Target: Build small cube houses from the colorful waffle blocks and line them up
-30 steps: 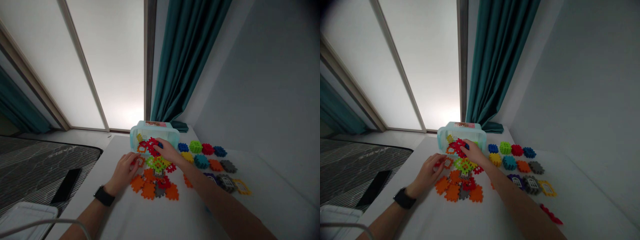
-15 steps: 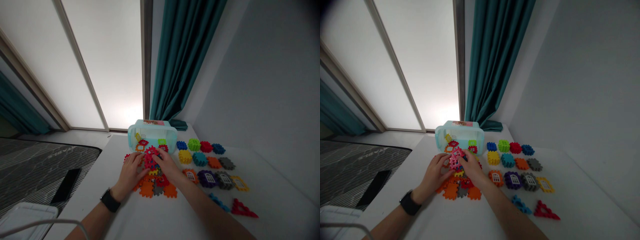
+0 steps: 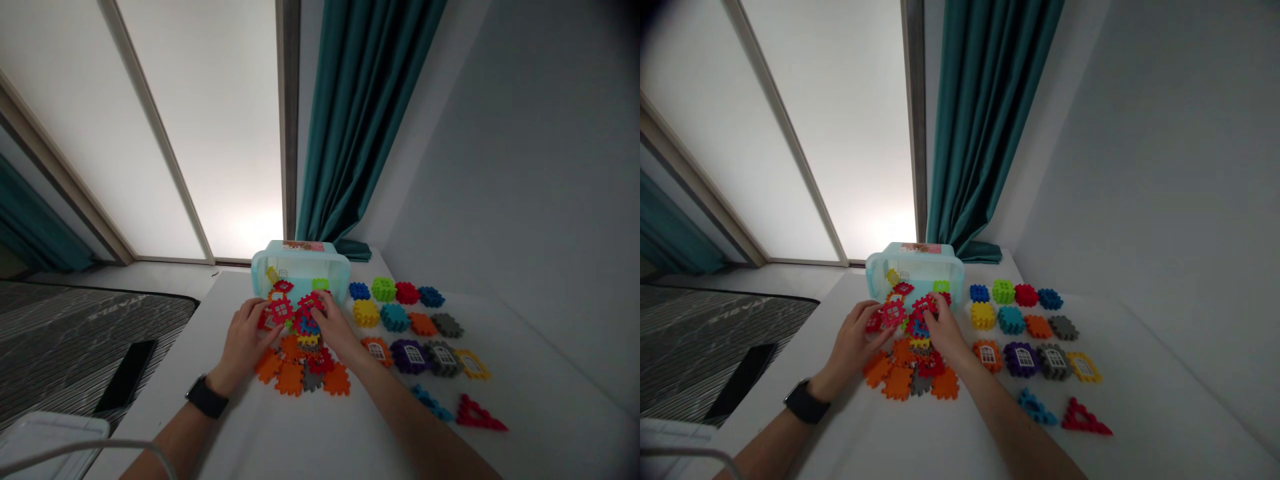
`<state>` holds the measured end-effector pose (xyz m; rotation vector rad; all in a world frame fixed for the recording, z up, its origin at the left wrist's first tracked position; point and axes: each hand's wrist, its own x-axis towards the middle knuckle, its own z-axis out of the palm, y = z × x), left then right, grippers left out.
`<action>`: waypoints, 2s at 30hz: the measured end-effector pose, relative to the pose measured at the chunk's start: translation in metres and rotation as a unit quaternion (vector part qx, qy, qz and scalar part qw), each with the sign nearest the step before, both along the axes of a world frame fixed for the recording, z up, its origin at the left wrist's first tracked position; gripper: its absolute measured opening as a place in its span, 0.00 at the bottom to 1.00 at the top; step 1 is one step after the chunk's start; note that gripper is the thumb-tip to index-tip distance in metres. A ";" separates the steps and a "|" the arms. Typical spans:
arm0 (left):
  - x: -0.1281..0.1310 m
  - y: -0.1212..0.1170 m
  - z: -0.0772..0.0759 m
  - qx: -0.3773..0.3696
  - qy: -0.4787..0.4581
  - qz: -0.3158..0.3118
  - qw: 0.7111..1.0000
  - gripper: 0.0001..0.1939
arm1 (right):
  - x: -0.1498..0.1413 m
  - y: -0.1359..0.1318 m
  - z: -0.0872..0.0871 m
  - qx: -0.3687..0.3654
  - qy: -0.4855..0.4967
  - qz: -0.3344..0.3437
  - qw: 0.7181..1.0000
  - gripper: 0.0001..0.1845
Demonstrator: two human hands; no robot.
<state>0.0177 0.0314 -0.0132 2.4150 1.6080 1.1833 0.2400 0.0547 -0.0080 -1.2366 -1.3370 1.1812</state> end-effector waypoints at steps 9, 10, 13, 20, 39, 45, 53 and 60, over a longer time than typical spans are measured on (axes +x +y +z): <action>0.003 -0.004 0.001 -0.015 -0.018 -0.017 1.000 0.21 | 0.006 -0.002 0.010 0.021 -0.053 0.072 0.996 0.20; 0.004 -0.004 0.001 -0.014 -0.018 -0.020 1.000 0.21 | 0.008 -0.002 0.011 0.043 -0.068 0.069 0.994 0.20; 0.005 -0.005 0.001 -0.012 -0.020 -0.035 0.999 0.22 | 0.013 -0.006 0.019 0.122 -0.127 0.079 0.981 0.18; 0.010 -0.012 0.006 -0.007 -0.034 -0.083 0.996 0.22 | 0.020 -0.025 0.038 0.308 -0.280 0.167 0.894 0.25; 0.010 -0.012 0.004 -0.018 -0.074 -0.113 0.991 0.23 | 0.023 -0.030 0.025 0.393 -0.339 0.137 0.844 0.15; 0.013 -0.014 0.011 -0.059 -0.126 -0.124 0.982 0.21 | 0.017 -0.036 0.032 0.327 -0.246 0.131 0.903 0.14; 0.019 -0.016 0.007 -0.051 -0.131 -0.116 0.983 0.19 | -0.003 -0.038 0.021 0.116 -0.016 0.056 0.992 0.15; 0.023 -0.016 0.001 0.001 -0.034 -0.115 0.993 0.15 | 0.004 -0.025 0.015 0.102 -0.023 0.015 0.994 0.04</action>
